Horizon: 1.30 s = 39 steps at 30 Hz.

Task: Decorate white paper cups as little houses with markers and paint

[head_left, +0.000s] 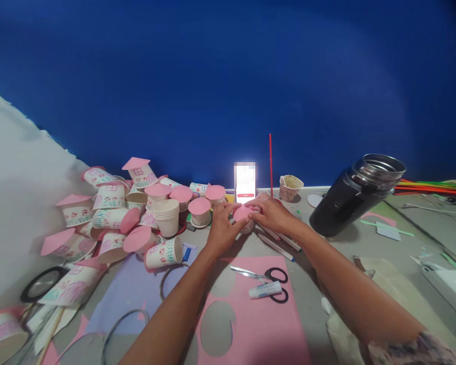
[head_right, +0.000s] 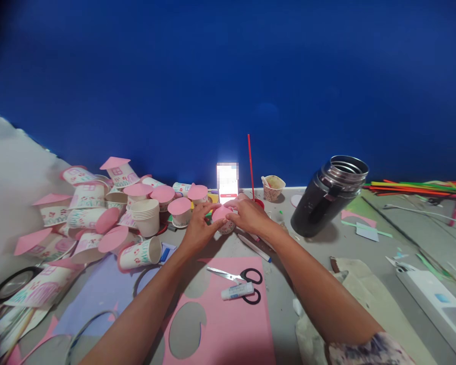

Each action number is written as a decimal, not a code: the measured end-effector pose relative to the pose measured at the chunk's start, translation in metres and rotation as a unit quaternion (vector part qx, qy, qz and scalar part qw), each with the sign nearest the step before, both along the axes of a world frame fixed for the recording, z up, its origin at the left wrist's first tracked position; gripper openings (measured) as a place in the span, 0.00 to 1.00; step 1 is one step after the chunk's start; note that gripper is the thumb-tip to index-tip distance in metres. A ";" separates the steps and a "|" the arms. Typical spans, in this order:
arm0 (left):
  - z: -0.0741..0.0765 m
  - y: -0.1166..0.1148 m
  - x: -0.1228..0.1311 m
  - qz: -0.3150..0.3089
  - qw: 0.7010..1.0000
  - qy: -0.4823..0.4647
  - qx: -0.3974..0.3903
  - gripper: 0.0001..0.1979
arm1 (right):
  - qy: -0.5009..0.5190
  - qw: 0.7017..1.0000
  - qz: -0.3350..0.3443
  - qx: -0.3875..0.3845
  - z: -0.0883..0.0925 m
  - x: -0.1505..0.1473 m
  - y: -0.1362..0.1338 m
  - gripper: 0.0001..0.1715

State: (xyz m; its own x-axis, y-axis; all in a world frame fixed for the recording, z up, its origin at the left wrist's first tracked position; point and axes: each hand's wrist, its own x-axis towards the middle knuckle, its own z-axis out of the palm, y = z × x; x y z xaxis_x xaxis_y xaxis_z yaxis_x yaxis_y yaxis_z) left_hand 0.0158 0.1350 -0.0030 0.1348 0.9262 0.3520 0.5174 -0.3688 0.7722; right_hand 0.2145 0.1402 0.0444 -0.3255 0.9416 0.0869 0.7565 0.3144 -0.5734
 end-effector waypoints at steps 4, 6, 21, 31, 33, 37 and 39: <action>-0.003 0.001 0.000 0.000 1.000 -0.006 -0.002 0.18 | -0.002 1.000 -0.011 -0.006 -0.002 -0.001 0.001 0.24; -0.003 0.001 0.000 -0.001 1.000 -0.010 -0.005 0.19 | -0.005 1.000 -0.009 -0.007 -0.002 -0.002 0.002 0.25; 0.003 0.000 -0.004 -0.023 0.999 -0.008 -0.025 0.27 | 0.000 1.000 -0.027 -0.005 0.003 0.000 0.001 0.23; 0.013 -0.005 -0.008 -0.016 0.998 -0.030 -0.046 0.27 | 0.016 0.998 -0.063 -0.012 0.005 0.003 0.003 0.20; 0.014 -0.004 -0.009 0.005 0.994 -0.074 -0.082 0.22 | 0.029 0.996 -0.086 -0.021 0.005 0.003 0.005 0.20; 0.013 -0.001 -0.009 0.028 0.985 -0.117 -0.123 0.16 | 0.076 0.990 -0.115 -0.045 -0.002 0.003 0.010 0.19; 0.013 -0.001 -0.007 0.031 0.983 -0.128 -0.130 0.16 | 0.111 0.985 -0.119 -0.055 -0.006 0.001 0.011 0.18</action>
State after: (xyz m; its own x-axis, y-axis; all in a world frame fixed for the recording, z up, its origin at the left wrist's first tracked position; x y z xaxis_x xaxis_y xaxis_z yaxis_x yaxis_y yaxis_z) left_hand 0.0085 0.1339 0.0097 0.0129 0.9931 0.1169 0.3093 -0.1152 0.9440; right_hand 0.2151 0.1507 0.0387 -0.0782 0.9966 0.0249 0.6533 0.0701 -0.7538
